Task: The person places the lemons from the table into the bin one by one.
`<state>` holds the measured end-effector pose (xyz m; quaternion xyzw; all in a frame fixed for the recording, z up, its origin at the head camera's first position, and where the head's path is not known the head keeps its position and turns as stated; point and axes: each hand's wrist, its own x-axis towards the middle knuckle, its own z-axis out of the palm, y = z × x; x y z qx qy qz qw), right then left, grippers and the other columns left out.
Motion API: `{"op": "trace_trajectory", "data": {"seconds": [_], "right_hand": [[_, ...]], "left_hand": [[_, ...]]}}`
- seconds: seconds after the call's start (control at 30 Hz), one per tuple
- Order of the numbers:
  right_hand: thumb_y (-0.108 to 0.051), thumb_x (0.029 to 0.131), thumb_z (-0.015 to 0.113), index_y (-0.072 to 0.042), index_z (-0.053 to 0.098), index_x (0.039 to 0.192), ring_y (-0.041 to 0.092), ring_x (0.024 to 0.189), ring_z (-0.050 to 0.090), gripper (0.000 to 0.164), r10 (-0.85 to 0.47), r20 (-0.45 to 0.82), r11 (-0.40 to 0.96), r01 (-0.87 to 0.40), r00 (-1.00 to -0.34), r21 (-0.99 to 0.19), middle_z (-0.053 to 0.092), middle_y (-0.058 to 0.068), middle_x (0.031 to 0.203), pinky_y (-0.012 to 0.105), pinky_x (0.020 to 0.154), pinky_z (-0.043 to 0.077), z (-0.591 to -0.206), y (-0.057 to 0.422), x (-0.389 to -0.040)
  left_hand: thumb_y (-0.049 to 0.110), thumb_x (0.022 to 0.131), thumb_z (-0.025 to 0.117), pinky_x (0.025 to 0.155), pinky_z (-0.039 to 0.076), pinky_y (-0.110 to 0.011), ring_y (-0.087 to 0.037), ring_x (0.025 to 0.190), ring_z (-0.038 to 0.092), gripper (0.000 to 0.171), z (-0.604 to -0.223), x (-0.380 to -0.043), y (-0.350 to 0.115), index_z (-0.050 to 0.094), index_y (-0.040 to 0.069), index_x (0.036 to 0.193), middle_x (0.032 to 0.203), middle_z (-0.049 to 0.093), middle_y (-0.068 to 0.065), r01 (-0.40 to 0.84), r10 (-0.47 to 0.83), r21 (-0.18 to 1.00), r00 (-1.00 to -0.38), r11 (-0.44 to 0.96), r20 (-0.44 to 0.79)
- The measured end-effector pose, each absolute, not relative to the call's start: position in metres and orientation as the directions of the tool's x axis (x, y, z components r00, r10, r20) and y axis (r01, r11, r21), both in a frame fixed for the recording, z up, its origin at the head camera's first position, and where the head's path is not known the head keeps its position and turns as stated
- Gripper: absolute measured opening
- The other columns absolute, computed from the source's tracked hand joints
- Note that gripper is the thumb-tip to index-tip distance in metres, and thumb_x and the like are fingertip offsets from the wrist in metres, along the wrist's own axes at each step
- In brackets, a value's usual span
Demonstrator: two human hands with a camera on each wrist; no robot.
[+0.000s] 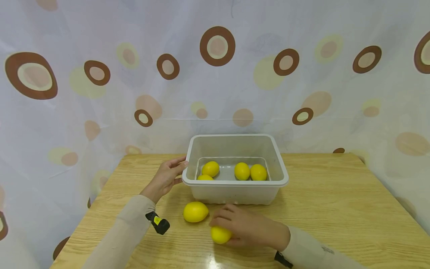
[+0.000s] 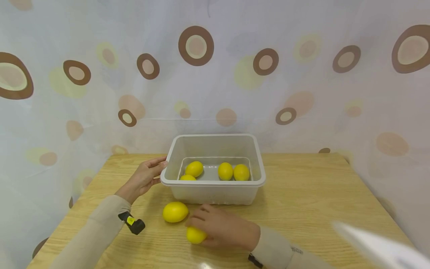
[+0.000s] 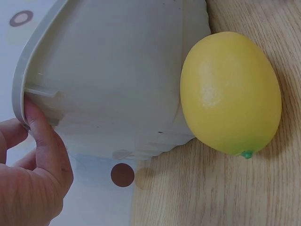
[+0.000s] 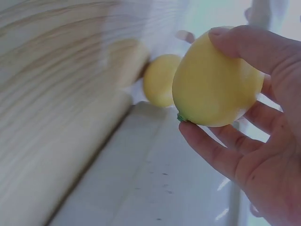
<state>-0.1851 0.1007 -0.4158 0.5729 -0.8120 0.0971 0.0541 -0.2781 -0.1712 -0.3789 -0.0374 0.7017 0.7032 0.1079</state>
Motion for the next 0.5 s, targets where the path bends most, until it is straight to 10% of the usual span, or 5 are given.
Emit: {"op": "trace_trajectory", "data": {"seconds": [0.5], "right_hand": [[-0.015, 0.072, 0.084, -0.014, 0.047, 0.133, 0.016, 0.116, 0.046, 0.071, -0.872, 0.435, 0.206, -0.974, -0.225, -0.091, 0.051, -0.002, 0.130, 0.028, 0.099, 0.044, -0.366, 0.104, -0.179]], "left_hand": [[0.018, 0.099, 0.055, 0.074, 0.055, -0.025, -0.019, 0.098, 0.060, 0.047, -0.377, -0.278, -0.172, 0.045, 0.007, 0.143, 0.139, 0.047, -0.021, -0.193, 0.105, 0.981, -0.975, 0.030, -0.195]]}}
